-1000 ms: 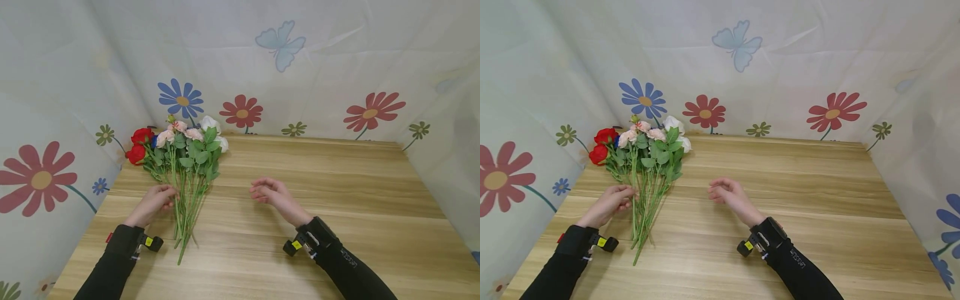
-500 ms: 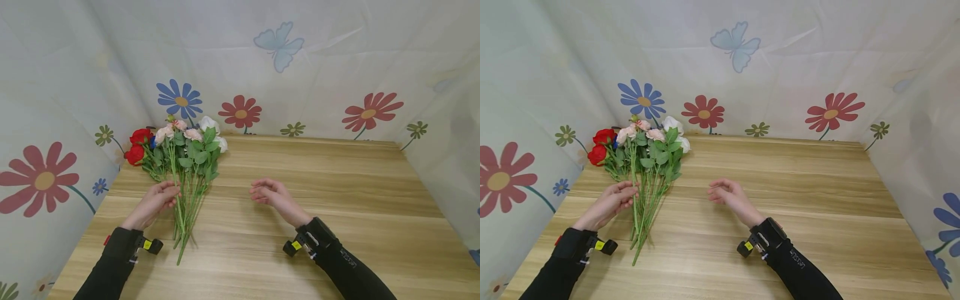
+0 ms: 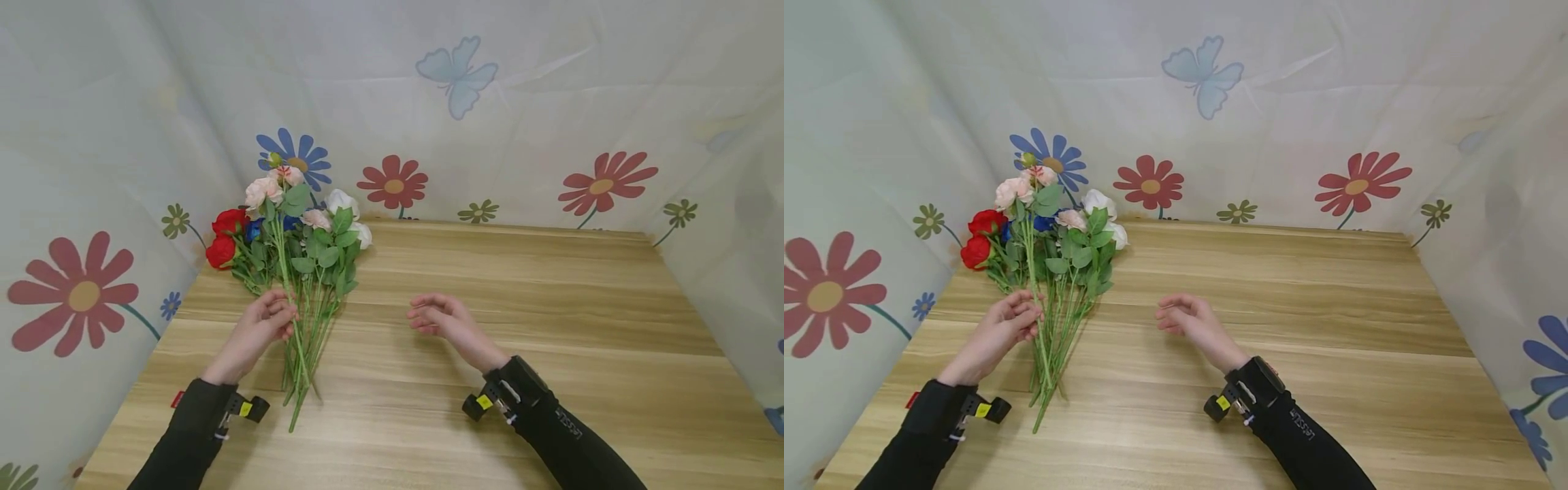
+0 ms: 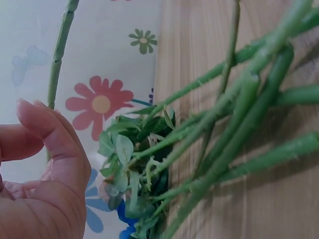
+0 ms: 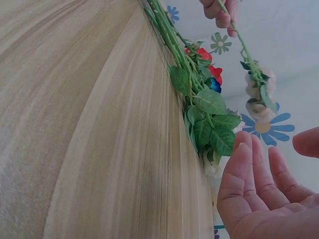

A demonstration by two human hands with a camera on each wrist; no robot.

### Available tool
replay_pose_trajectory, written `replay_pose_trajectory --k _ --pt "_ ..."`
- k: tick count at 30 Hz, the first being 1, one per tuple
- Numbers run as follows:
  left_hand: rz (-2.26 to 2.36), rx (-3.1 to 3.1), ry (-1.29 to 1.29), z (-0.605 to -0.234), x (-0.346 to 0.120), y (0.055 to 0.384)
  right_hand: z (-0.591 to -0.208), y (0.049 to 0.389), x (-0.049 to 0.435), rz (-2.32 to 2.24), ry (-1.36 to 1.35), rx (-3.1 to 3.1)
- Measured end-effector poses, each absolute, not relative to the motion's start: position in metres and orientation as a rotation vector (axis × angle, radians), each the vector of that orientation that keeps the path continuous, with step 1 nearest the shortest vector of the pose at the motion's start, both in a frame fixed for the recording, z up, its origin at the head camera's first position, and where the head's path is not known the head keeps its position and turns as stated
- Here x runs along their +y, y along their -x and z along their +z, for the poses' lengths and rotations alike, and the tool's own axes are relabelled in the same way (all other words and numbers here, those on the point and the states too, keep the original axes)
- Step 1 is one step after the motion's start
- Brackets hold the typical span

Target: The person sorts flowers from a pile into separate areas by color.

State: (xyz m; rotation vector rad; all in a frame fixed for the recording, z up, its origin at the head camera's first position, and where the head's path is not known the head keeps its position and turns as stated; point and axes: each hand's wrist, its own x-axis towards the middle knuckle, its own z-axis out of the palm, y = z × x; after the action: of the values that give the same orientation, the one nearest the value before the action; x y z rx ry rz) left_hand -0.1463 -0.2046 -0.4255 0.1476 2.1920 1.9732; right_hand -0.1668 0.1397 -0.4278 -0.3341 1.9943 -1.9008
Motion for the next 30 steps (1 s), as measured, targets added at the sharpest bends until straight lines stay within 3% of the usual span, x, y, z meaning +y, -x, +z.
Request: replay_pose_trajectory --k 11,30 --pt "1.911 2.125 -0.336 -0.417 -0.171 0.144 -0.421 0.168 0.142 -1.923 0.325 1.993" --pt "1.825 1.974 -0.449 -0.423 -0.090 0.147 -0.405 0.182 0.134 -1.941 0.322 1.973"
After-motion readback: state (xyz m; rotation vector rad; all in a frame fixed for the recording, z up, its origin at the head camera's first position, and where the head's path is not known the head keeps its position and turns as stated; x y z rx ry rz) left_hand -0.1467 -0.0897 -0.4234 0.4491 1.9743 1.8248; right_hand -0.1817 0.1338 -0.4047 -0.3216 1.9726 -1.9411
